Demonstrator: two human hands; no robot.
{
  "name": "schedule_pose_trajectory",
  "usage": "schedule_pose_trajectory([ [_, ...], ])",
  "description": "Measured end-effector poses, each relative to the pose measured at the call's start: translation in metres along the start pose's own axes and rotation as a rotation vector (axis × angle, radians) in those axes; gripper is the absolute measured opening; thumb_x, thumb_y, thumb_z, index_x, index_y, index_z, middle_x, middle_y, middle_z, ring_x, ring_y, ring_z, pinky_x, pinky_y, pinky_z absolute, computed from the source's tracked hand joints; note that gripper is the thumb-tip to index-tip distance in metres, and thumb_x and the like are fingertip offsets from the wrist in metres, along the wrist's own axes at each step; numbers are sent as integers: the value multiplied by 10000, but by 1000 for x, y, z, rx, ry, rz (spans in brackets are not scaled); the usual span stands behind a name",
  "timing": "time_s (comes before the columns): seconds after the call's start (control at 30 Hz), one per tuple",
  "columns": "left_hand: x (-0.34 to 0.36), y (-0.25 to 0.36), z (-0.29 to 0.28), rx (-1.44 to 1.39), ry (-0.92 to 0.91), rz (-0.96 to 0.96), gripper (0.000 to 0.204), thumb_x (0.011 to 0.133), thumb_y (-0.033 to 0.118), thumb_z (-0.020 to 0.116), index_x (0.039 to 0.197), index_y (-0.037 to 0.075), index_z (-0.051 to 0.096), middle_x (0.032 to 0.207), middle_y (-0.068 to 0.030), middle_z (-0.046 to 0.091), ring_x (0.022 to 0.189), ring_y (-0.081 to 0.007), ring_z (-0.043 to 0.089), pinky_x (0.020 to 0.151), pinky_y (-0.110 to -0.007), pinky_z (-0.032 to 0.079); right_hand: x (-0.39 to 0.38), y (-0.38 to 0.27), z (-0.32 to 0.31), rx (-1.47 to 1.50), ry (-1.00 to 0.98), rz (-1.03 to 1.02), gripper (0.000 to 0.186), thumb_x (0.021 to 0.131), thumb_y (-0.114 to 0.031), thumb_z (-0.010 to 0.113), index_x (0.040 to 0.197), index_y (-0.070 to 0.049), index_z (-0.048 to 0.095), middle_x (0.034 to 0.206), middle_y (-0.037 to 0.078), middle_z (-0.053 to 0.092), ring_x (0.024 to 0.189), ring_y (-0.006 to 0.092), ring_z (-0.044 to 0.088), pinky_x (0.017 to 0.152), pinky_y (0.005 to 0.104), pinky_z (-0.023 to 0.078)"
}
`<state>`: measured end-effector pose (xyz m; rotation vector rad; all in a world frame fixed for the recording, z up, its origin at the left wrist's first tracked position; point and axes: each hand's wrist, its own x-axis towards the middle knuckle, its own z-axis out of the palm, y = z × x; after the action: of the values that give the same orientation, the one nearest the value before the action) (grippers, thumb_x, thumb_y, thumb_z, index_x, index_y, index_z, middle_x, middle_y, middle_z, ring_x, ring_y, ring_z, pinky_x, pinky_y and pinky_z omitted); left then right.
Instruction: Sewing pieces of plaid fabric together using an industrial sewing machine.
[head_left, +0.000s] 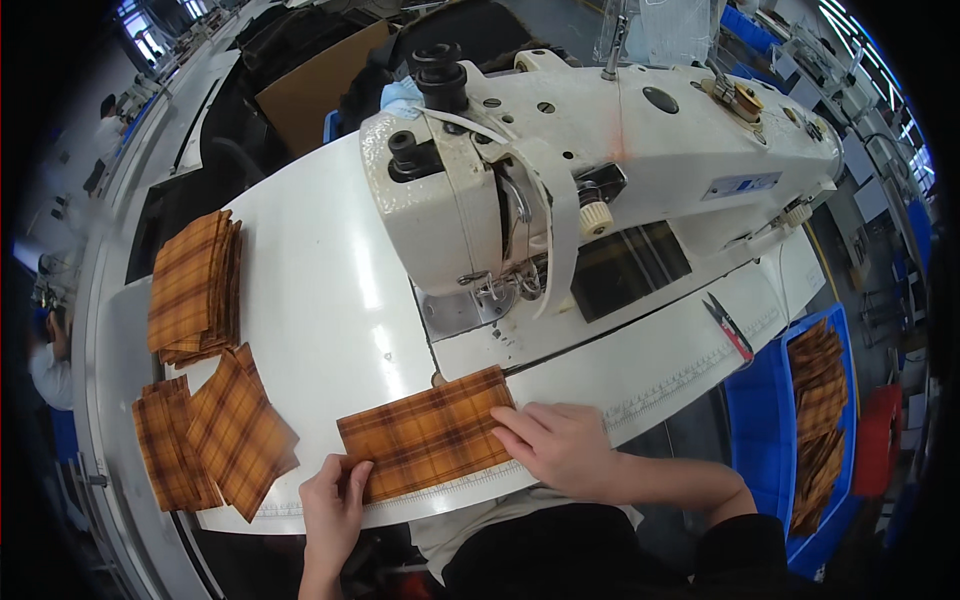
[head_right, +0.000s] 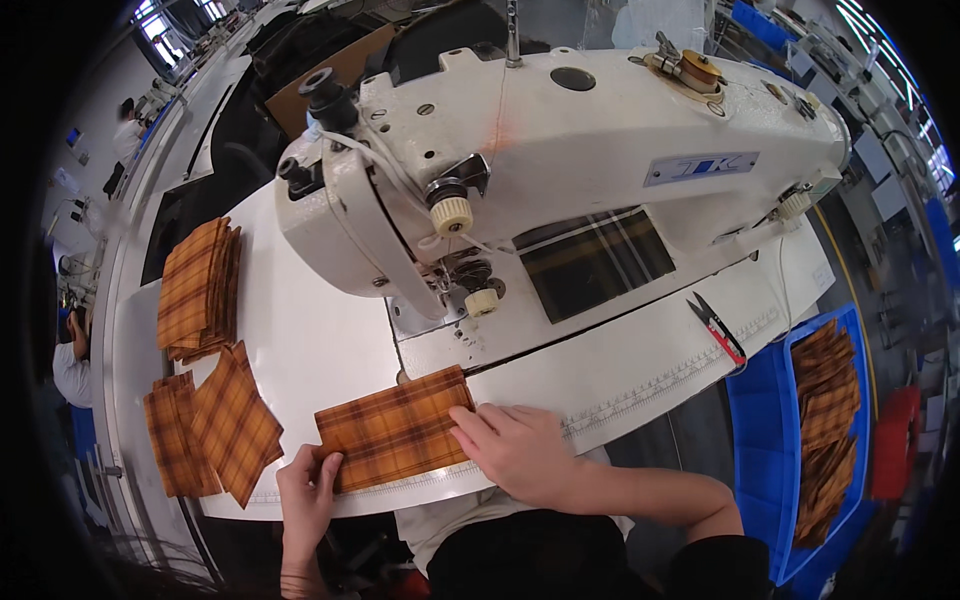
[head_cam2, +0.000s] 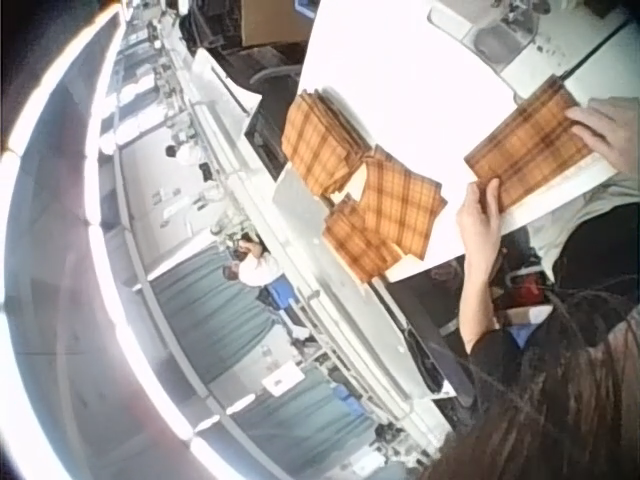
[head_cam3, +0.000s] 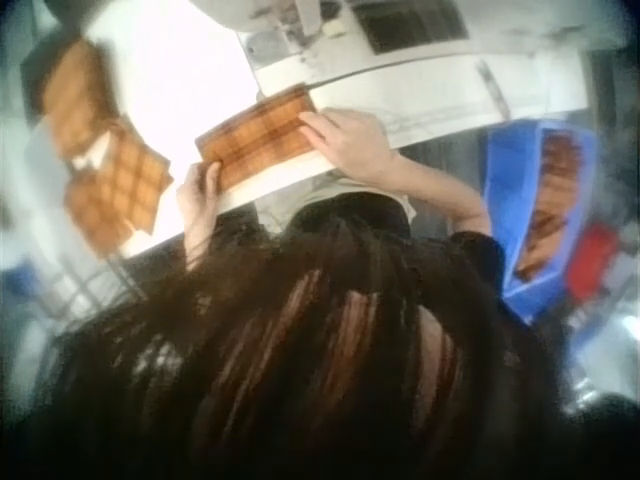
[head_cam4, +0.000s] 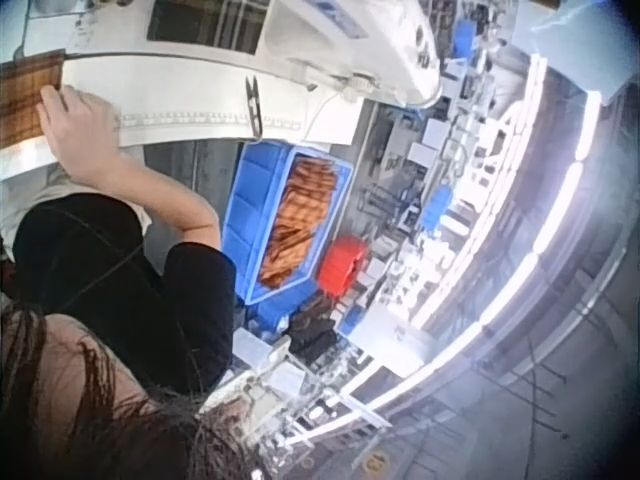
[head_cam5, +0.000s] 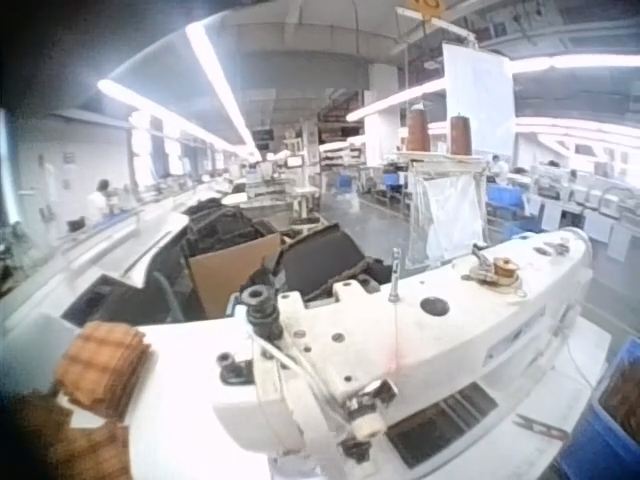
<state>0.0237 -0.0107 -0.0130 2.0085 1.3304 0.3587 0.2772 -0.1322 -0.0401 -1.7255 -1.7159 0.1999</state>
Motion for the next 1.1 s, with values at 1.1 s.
schedule_pose_trajectory([
  [1.1,56,39,58,105,-35,479,182,832,14,732,874,4,555,817,-100,553,685,-246,531,607,-333,433,-40,-5,12,-273,24,-195,487,823,-391,711,1254,-164,679,924,-11,466,849,146,434,771,289,391],
])
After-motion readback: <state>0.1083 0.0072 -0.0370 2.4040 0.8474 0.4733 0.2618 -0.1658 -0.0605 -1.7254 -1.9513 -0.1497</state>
